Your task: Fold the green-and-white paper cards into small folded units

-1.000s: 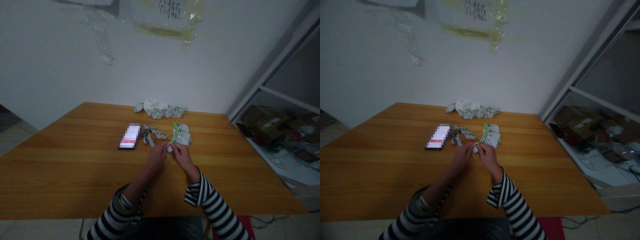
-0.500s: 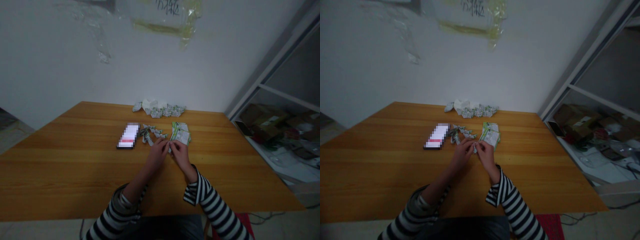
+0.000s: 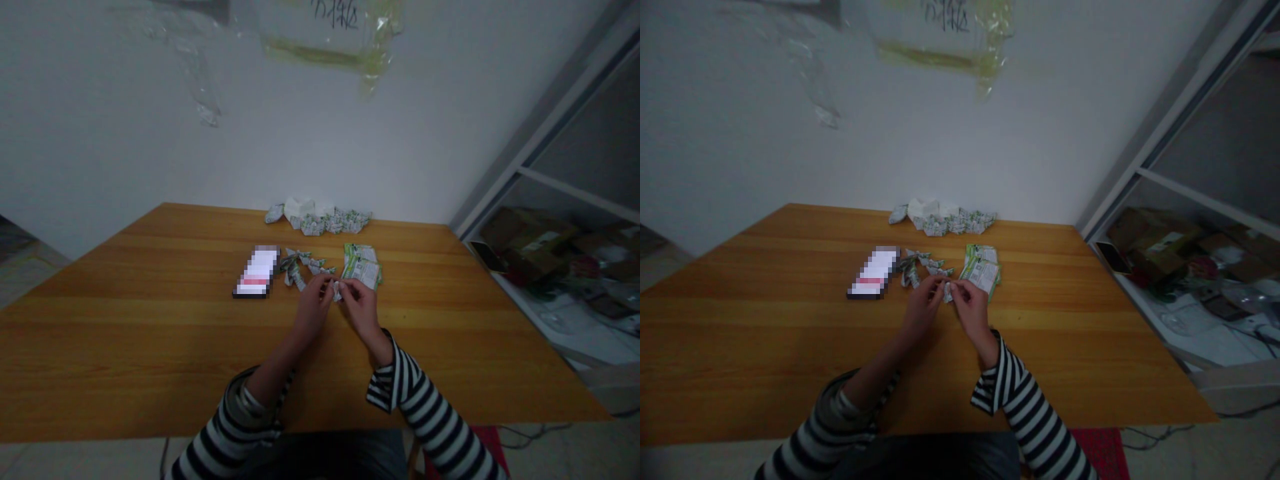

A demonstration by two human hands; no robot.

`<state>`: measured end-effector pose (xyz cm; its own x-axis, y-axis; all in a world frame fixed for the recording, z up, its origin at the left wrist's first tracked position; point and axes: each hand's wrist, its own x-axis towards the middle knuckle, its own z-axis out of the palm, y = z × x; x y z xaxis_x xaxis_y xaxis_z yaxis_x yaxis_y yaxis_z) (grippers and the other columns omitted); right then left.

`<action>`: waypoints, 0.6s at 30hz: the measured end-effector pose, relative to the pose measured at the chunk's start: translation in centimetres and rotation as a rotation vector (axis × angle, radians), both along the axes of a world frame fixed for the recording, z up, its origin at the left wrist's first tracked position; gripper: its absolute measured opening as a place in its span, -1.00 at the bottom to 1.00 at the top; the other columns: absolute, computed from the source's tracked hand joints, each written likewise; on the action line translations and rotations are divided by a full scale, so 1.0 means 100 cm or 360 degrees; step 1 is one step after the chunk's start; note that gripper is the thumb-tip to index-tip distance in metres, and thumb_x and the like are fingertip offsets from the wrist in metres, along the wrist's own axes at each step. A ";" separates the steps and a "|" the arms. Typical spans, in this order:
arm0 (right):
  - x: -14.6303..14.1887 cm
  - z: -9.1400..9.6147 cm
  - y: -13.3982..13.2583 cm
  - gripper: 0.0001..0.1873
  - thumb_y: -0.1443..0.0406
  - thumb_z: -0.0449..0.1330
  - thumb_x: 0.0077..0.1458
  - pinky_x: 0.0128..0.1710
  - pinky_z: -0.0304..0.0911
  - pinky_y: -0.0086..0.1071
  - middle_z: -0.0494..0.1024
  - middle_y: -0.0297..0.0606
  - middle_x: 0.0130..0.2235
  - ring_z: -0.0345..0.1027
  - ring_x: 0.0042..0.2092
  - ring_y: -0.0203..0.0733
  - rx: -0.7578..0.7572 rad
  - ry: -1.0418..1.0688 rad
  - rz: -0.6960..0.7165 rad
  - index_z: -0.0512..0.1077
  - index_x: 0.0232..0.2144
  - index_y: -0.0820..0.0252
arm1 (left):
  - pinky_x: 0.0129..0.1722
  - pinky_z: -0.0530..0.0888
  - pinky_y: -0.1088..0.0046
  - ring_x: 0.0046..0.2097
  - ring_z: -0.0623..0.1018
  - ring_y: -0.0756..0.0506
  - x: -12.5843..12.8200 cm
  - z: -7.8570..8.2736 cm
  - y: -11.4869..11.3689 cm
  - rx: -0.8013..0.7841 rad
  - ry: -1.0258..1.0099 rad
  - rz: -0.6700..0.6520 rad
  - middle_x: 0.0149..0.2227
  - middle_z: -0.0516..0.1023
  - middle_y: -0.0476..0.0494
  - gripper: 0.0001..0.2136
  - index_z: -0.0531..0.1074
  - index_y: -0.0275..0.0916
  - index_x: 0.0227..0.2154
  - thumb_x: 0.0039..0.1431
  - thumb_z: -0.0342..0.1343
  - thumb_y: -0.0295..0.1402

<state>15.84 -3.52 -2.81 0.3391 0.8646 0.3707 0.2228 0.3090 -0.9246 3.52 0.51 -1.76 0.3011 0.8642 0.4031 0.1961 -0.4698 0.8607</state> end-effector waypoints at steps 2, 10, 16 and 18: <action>0.001 0.001 0.000 -0.77 0.18 0.15 0.16 -0.28 0.33 -0.36 0.61 -0.23 -0.33 0.45 -0.30 -0.17 0.0054 -0.0049 -0.0006 0.54 -0.29 0.18 | -0.29 0.44 0.46 -0.24 0.52 -0.07 0.000 0.002 0.000 -0.0034 -0.0055 0.0021 -0.23 0.52 -0.13 -0.86 0.41 -0.21 -0.22 0.26 -0.03 -0.36; 0.000 0.004 -0.001 -0.80 0.25 0.11 0.19 -0.14 0.32 -0.29 0.60 -0.22 -0.30 0.45 -0.21 -0.15 0.0163 0.0032 -0.0111 0.53 -0.32 0.17 | -0.15 0.48 0.34 -0.19 0.55 -0.10 0.000 0.000 0.003 -0.0267 -0.0636 -0.0044 -0.26 0.55 -0.13 -0.90 0.41 -0.23 -0.33 0.20 0.06 -0.32; -0.002 0.009 0.001 -0.84 0.19 0.14 0.15 -0.31 0.41 -0.31 0.61 -0.18 -0.20 0.49 -0.16 -0.10 0.0140 0.0512 -0.0029 0.42 -0.35 0.14 | -0.12 0.52 0.27 -0.14 0.57 -0.13 0.000 0.002 0.000 -0.0494 -0.0954 -0.0006 -0.25 0.58 -0.15 -0.84 0.44 -0.26 -0.37 0.10 0.18 -0.26; -0.003 0.010 0.001 -0.84 0.17 0.15 0.14 -0.30 0.43 -0.29 0.61 -0.17 -0.20 0.50 -0.14 -0.09 0.0137 0.0578 0.0008 0.40 -0.36 0.13 | -0.11 0.53 0.26 -0.16 0.58 -0.13 0.000 0.003 -0.001 -0.0513 -0.0967 0.0011 -0.25 0.59 -0.15 -0.84 0.44 -0.26 -0.37 0.10 0.18 -0.26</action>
<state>15.56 -3.37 -1.81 0.4577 0.8376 0.2984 -0.1169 0.3893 -0.9136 3.51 0.44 -1.41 0.0967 0.9704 0.2211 -0.3636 -0.1723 0.9155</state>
